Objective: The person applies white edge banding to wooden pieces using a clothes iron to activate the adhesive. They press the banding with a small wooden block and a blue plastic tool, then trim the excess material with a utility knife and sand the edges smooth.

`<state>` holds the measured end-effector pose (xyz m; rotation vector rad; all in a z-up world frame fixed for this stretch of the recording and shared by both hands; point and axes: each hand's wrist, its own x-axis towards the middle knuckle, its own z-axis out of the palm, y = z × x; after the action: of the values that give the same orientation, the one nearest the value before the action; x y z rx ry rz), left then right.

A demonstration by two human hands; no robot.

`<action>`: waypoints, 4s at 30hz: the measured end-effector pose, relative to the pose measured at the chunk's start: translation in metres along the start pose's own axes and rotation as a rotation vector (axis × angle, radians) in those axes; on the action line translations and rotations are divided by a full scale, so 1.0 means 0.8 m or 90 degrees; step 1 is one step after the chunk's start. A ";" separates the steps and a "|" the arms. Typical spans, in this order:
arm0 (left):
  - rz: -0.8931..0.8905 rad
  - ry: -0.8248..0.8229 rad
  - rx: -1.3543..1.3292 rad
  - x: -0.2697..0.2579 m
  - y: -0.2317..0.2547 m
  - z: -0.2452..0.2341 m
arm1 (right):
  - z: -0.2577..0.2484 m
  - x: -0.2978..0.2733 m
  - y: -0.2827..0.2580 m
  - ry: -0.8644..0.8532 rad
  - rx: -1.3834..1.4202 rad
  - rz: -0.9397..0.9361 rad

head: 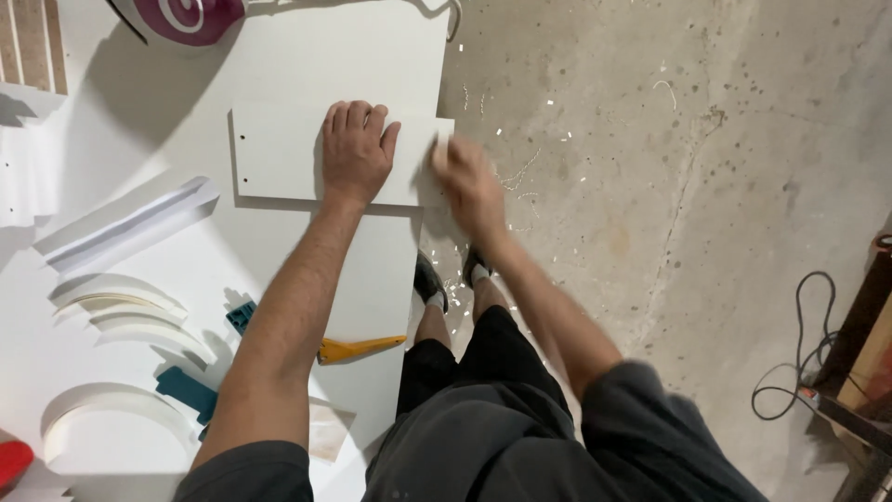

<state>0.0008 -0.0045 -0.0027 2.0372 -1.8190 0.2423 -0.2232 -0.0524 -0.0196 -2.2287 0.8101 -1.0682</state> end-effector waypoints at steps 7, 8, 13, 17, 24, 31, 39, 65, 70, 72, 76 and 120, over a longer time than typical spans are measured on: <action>0.004 0.011 0.006 0.007 0.004 0.001 | -0.011 0.024 -0.019 0.047 0.154 0.195; 0.006 0.010 0.009 0.005 0.003 0.001 | -0.007 0.039 -0.014 0.103 0.259 0.285; 0.014 0.015 0.006 0.004 -0.002 0.004 | -0.042 -0.002 -0.145 0.065 0.155 0.546; 0.002 0.008 -0.009 0.005 0.004 -0.008 | -0.022 0.057 -0.082 0.108 0.208 0.520; 0.020 0.037 -0.008 0.004 -0.003 -0.005 | -0.018 -0.006 -0.113 0.092 0.188 0.553; 0.016 0.041 -0.006 -0.004 -0.002 0.005 | -0.011 -0.004 -0.086 0.108 0.011 0.387; 0.016 0.050 -0.003 0.005 -0.002 0.001 | 0.000 0.032 -0.042 0.116 -0.040 0.271; -0.022 -0.073 -0.035 0.022 0.018 -0.056 | -0.027 -0.009 -0.075 -0.059 -0.163 0.123; -0.002 -0.002 -0.048 0.020 0.020 -0.053 | -0.047 0.054 -0.125 -0.091 -0.080 0.388; 0.005 0.014 -0.053 0.028 0.020 -0.055 | -0.069 0.022 -0.197 -0.167 0.035 0.631; 0.001 -0.001 -0.016 0.008 0.011 -0.025 | -0.010 -0.108 -0.227 -0.126 0.226 0.450; 0.001 -0.001 0.007 0.008 0.003 -0.015 | -0.032 -0.003 -0.003 -0.204 0.526 0.614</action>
<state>0.0006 -0.0056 0.0109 2.0435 -1.8247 0.2517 -0.2443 -0.0542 -0.0055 -1.0413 0.9100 -0.4080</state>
